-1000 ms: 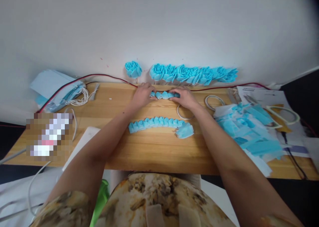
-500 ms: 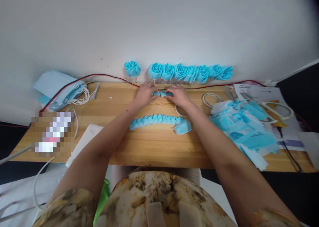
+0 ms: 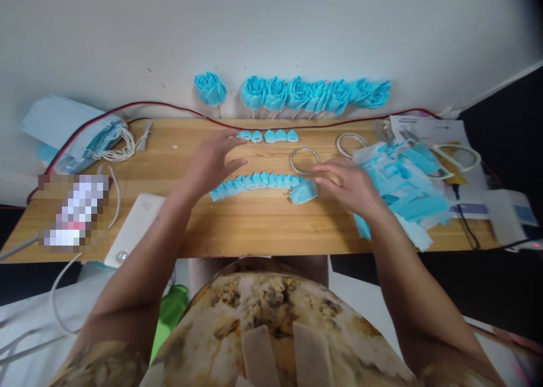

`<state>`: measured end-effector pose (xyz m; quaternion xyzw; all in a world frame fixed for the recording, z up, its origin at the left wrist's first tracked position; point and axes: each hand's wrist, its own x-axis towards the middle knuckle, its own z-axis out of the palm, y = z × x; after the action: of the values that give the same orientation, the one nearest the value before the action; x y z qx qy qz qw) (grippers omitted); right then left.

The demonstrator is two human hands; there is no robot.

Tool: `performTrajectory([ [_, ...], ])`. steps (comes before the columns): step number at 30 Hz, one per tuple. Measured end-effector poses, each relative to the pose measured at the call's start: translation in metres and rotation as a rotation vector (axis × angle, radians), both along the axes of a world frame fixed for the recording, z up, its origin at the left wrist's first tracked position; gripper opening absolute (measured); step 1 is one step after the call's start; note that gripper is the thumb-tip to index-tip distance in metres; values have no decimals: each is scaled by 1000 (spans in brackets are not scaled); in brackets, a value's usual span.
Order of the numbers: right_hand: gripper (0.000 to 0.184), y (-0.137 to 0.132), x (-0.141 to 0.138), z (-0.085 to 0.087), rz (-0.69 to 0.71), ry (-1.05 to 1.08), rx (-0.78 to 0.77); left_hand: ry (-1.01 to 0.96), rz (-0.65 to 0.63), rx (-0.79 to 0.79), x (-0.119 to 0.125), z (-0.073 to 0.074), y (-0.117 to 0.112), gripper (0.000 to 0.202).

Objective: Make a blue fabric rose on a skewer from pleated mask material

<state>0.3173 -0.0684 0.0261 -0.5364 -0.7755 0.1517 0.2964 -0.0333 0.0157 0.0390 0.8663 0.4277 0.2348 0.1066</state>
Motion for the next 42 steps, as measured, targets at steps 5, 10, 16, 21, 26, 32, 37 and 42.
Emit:
performTrajectory([
  [5, 44, -23, -4, -18, 139, -143, -39, -11, -48, -46, 0, -14, -45, 32],
  [10, 24, -30, -23, -23, 119, -167, 51, 78, 12, -81, -4, -39, -51, 35],
  [16, 9, -38, -23, -34, -203, 529, -70, 171, -13, -80, 5, -45, -53, 35],
  [21, 23, -23, -17, -31, -336, 1030, -181, 205, -44, -93, 18, -42, -37, 38],
  [26, 21, 2, -12, -34, -363, 911, -176, 218, 79, -96, -2, -38, -11, 41],
  [32, 18, 18, -24, -26, -296, 214, -152, 292, 158, -83, -34, -35, 1, 46],
  [37, 24, 11, -33, -11, -401, -219, -189, 182, 120, -12, -15, -30, -8, 43],
  [42, 21, 0, -14, 1, -480, -178, -158, -59, -69, -32, 27, -15, -22, 35],
])
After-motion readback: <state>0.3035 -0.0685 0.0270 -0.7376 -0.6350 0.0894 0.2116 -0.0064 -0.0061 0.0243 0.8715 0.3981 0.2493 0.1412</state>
